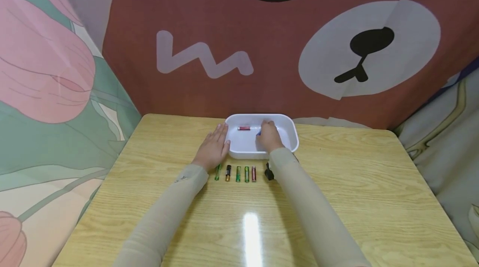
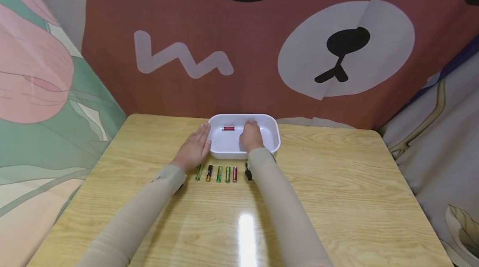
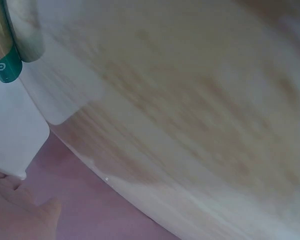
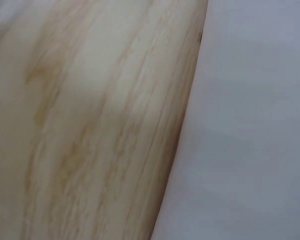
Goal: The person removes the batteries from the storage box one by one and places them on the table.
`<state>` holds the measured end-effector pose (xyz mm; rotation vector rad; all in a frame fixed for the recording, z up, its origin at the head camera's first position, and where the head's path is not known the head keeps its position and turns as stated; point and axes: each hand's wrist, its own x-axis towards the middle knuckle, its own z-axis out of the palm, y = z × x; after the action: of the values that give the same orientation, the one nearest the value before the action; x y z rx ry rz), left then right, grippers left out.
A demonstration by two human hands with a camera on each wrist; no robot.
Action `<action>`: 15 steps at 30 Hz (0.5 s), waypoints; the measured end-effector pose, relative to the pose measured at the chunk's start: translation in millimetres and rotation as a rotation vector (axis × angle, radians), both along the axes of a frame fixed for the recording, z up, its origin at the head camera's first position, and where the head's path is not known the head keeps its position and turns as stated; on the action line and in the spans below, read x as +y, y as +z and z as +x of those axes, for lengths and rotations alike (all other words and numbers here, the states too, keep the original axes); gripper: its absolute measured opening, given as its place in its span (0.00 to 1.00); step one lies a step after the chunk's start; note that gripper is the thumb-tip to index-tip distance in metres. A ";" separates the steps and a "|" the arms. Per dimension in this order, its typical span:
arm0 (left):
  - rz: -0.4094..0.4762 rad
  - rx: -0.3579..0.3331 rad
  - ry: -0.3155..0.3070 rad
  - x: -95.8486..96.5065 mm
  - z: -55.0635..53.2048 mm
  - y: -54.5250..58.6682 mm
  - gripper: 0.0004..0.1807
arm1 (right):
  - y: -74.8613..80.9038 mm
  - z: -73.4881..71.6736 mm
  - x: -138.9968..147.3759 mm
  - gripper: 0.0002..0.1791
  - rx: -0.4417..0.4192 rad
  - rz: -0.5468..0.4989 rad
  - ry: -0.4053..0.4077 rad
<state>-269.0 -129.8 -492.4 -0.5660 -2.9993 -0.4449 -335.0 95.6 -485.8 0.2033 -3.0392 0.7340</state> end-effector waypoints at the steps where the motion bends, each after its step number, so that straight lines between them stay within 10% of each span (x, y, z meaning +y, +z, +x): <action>1: -0.005 0.002 -0.001 0.0 -0.1 0.1 0.35 | 0.8 0.3 0.3 0.23 -0.002 0.002 -0.002; 15: -0.025 0.014 -0.008 -1.1 -1.1 -0.4 0.36 | -0.9 -0.4 4.9 0.18 -0.001 -0.093 -0.047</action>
<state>-270.1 -130.9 -492.9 -0.5808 -2.9946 -0.4024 -335.3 100.5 -486.7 0.1296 -2.9905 0.8699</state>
